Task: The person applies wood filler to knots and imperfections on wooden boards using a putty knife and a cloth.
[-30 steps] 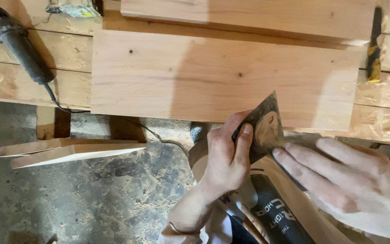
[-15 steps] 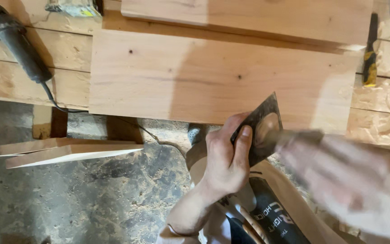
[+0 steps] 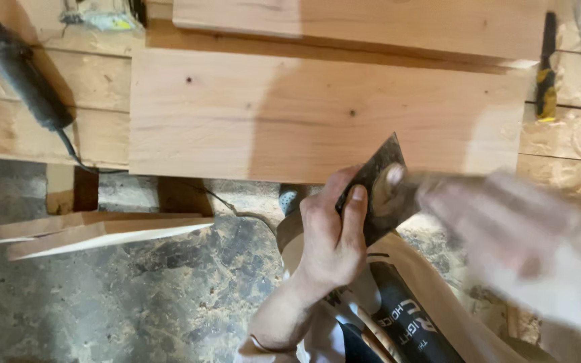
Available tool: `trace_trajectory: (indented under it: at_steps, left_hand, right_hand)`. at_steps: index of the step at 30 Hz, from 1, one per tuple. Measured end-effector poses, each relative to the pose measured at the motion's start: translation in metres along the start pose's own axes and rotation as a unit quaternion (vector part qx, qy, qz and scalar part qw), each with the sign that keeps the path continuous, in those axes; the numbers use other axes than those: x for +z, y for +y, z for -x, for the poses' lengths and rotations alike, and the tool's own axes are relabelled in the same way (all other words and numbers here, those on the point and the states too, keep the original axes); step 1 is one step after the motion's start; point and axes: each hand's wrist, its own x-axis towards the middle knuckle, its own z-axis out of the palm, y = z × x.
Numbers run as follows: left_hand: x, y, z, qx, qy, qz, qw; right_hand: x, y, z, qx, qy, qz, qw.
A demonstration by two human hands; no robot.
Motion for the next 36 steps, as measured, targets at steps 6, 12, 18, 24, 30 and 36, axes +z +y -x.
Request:
trace_trajectory:
  at_steps: [6, 12, 18, 24, 30, 36]
  left_hand:
    - [0.002, -0.003, 0.0, -0.001, 0.016, 0.0, 1.0]
    - [0.002, -0.002, 0.001, 0.052, 0.02, 0.009, 0.998]
    - [0.005, 0.0, 0.003, -0.012, 0.003, 0.014, 1.0]
    - [0.005, -0.002, -0.002, 0.001, 0.006, -0.011, 1.0]
    - [0.005, 0.002, -0.004, 0.012, 0.014, 0.02, 1.0]
    - [0.007, 0.004, -0.005, 0.007, -0.009, 0.007, 1.0]
  right_hand:
    - [-0.011, 0.009, -0.004, 0.028, -0.088, -0.042, 0.995]
    - [-0.009, -0.008, -0.008, -0.017, 0.001, -0.008, 1.0]
    - [-0.021, -0.015, -0.013, 0.017, -0.004, -0.034, 0.999]
    - [-0.013, 0.002, -0.012, 0.01, 0.037, -0.004, 0.999]
    - [0.002, 0.01, 0.01, 0.098, -0.018, -0.241, 0.965]
    - [-0.013, -0.002, 0.005, -0.013, -0.002, 0.006, 1.0]
